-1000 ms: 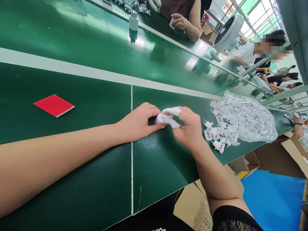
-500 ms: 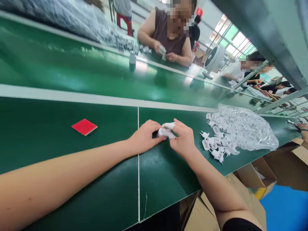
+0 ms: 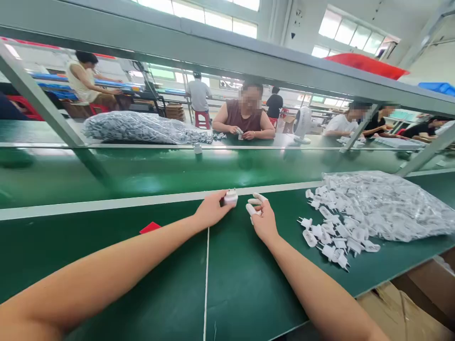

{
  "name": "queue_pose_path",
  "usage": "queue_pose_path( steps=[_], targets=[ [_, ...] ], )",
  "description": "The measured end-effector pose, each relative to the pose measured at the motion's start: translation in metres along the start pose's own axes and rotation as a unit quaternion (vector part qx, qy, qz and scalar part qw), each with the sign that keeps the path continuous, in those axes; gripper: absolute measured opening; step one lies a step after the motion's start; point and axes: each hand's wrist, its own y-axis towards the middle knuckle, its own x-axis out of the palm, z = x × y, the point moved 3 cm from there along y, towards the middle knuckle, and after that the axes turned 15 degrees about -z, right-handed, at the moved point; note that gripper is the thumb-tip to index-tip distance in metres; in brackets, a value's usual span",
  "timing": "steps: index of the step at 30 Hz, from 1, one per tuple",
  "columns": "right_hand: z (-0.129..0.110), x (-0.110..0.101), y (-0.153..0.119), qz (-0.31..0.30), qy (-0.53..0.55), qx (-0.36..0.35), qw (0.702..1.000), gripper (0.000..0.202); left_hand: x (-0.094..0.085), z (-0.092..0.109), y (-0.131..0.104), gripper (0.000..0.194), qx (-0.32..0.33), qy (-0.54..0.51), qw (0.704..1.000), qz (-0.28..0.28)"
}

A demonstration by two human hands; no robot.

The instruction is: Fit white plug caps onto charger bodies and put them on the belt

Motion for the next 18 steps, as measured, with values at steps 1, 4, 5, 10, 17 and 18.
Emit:
queue_pose_path(
  steps=[1,4,5,10,17,18],
  targets=[
    [0.004,-0.001,0.003,-0.007,0.001,0.012,1.000,0.057,-0.010,-0.005,0.014,0.032,-0.028,0.011,0.999,0.026],
    [0.014,-0.003,0.009,-0.045,-0.021,0.033,0.998,0.059,-0.041,-0.023,0.050,0.030,-0.107,0.034,0.990,0.085],
    [0.017,-0.004,0.011,-0.058,-0.031,0.040,0.997,0.060,-0.050,-0.029,0.059,0.029,-0.127,0.039,0.986,0.103],
    [0.022,-0.006,0.011,-0.082,-0.068,0.059,0.993,0.059,-0.072,-0.049,0.074,0.034,-0.205,0.028,0.962,0.177],
    [0.023,-0.007,0.011,-0.076,-0.079,0.054,0.993,0.056,-0.074,-0.002,0.061,0.054,-0.212,-0.070,0.934,0.280],
    [0.023,-0.006,0.011,-0.077,-0.082,0.052,0.992,0.056,-0.071,0.018,0.058,0.056,-0.180,-0.085,0.937,0.289]
  ],
)
